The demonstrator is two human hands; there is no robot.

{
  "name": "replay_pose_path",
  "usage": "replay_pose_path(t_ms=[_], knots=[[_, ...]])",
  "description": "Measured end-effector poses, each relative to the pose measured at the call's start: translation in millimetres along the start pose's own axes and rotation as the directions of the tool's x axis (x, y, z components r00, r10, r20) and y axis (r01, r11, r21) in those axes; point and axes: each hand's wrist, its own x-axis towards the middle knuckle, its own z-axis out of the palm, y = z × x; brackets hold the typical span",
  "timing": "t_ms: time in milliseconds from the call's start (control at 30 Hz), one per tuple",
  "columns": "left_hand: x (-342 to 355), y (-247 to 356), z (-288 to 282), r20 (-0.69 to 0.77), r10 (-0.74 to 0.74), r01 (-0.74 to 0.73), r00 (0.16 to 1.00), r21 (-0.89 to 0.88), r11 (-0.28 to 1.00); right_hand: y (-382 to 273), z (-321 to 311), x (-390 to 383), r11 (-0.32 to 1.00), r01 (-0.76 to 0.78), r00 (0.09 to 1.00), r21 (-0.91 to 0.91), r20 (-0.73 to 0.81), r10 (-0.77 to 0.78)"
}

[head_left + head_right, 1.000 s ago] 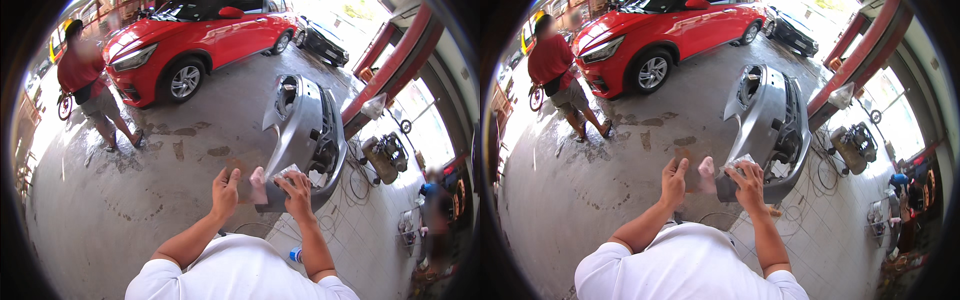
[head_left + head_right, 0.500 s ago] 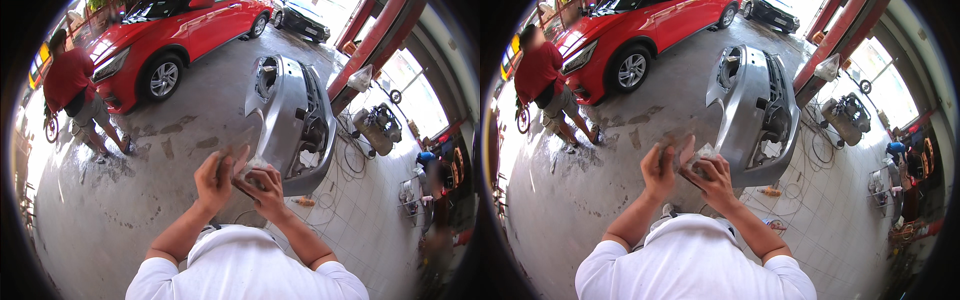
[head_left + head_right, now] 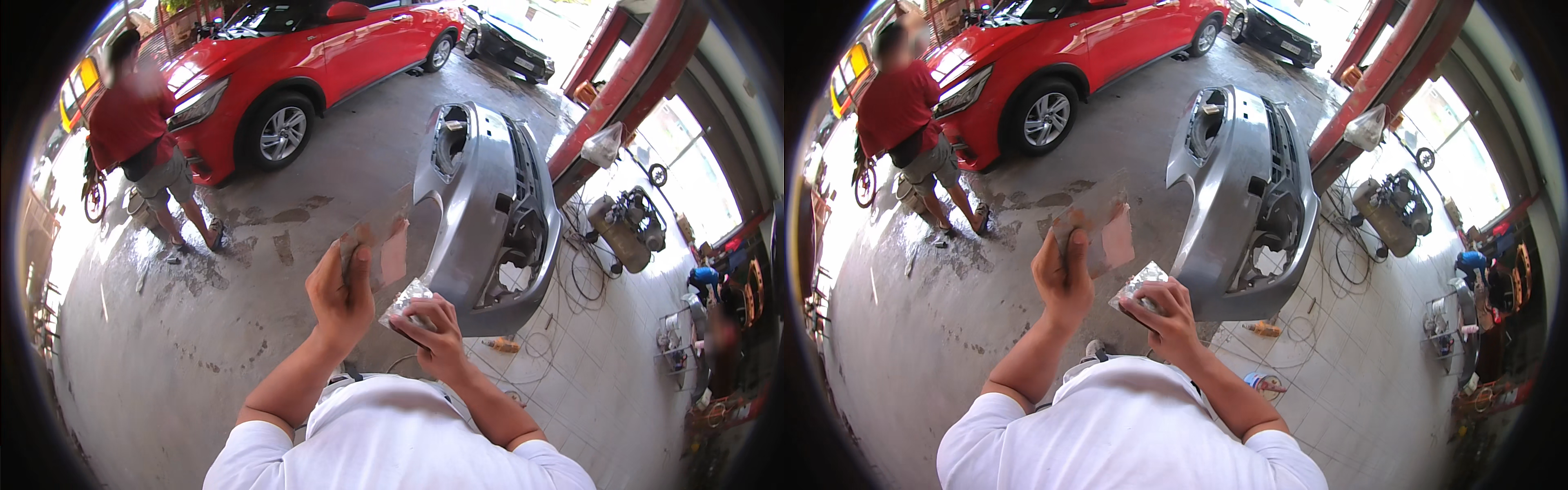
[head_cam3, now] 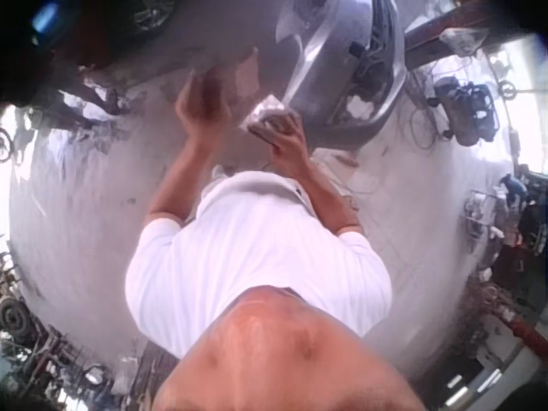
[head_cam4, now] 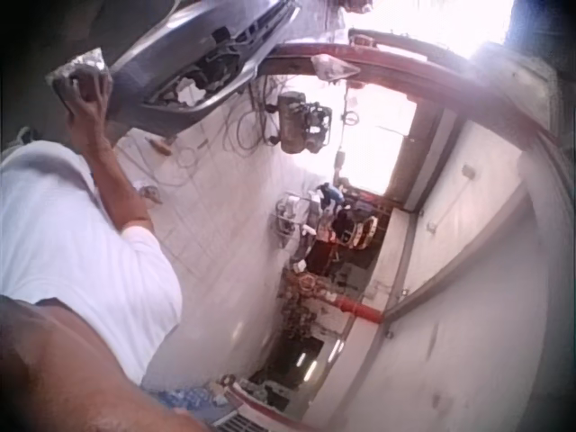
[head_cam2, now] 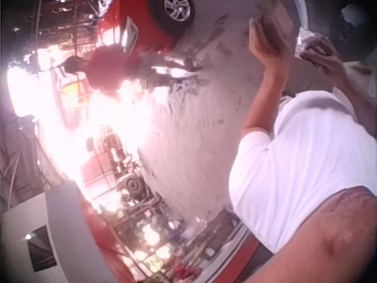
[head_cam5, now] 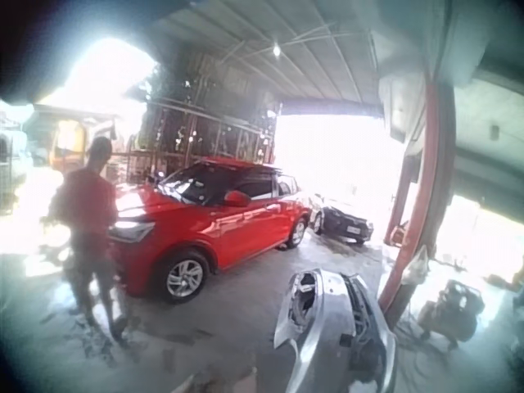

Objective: The person scoops filler from a bucket, spreads it onto a metal spreader, and applies it to a detached car bumper. They smooth the filler across the bumper surface using the spreader and a sanding block.

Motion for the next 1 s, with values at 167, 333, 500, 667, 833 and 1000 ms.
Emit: replay_pose_path(t_ms=[167, 333, 500, 667, 833, 1000], knots=[[-17.0, -21.2, 18.8, 0.16, -0.631, 0.57, 0.759, -0.632, 0.526, -5.6, 3.6, 20.8, 0.894, 0.173, 0.97, 0.414, -0.23, -0.081], [-40.6, -24.9, 13.3, 0.268, -0.702, 0.675, 0.66, -0.621, 0.398, 23.3, -2.2, 10.6, 0.999, -0.04, 0.999, -0.016, -0.002, 0.04], [-53.9, -30.6, 16.9, 0.29, -0.762, 0.727, 0.579, -0.607, 0.322, 27.2, 8.2, -2.0, 0.972, -0.231, 0.972, -0.04, 0.024, 0.232], [-64.9, -28.0, 17.3, 0.296, -0.764, 0.726, 0.572, -0.617, 0.304, 52.2, 0.6, -21.6, 0.929, -0.306, 0.912, -0.21, 0.217, 0.349], [-76.6, -46.7, 14.1, 0.203, -0.614, 0.64, 0.763, -0.375, 0.671, 32.4, -18.1, -9.2, 0.774, -0.52, 0.844, 0.363, 0.08, 0.53], [-79.0, -35.1, 19.8, 0.121, -0.637, 0.613, 0.761, -0.455, 0.646, 13.2, -6.9, -11.4, 0.764, -0.293, 0.952, 0.574, 0.104, 0.287]])
